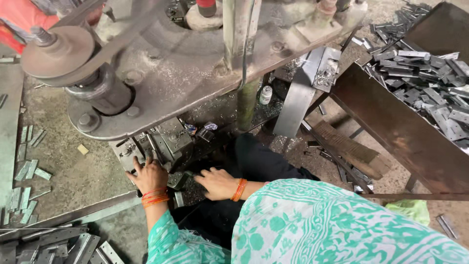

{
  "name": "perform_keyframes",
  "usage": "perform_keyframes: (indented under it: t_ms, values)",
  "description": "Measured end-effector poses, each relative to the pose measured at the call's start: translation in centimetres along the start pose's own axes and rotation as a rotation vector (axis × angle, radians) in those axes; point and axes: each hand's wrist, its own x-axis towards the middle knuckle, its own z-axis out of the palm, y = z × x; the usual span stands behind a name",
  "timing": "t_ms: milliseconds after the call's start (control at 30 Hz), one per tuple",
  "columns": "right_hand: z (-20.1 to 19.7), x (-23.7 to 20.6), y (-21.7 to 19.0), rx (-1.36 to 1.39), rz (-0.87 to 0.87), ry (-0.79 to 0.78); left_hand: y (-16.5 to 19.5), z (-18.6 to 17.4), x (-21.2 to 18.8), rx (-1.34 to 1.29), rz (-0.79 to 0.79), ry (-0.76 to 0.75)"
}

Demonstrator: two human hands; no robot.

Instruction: The person repeatedly picks up metal brackets from a tray, places them into a press machine, and operates the press with a lever. The person then removes the processed brackets and returns them to the tray. A coworker occasionally adds more brackets to the tray.

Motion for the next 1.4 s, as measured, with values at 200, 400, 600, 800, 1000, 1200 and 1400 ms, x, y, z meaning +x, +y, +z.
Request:
perform_keyframes:
  t_ms: [200, 400, 600, 800, 1000, 1200, 1400]
  values:
    - [4.5, -2.6, 2.8, -0.007, -0.09, 0.133, -0.7, 1.5, 0.6, 0.001, 0.033, 0.08]
    - [6.6, -2.2, 3.9, -0.035, -0.049, 0.072, -1.1, 2.6, 0.0, -0.051, 0.053, 0.076]
    - [3.4, 0.4, 2.7, -0.09, -0.015, 0.042, 0.0, 2.8, 0.7, -0.174, -0.012, 0.263]
    - [0.1, 3.3, 2.3, -0.16, -0.018, -0.111, 0.6, 1.7, 4.1, -0.135, -0.106, 0.152]
    - [6.9, 0.8, 4.9, -0.026, -0.178, 0.23, 0.5, 1.9, 5.5, -0.153, -0.107, 0.188]
    - [7.9, 0.3, 6.1, -0.006, -0.103, 0.132, 1.4, 2.0, 4.1, -0.096, -0.115, 0.251]
    - [0.9, 2.6, 3.6, -0.079, -0.081, -0.043, 2.0, 1.6, 5.5, -0.189, -0.157, 0.202]
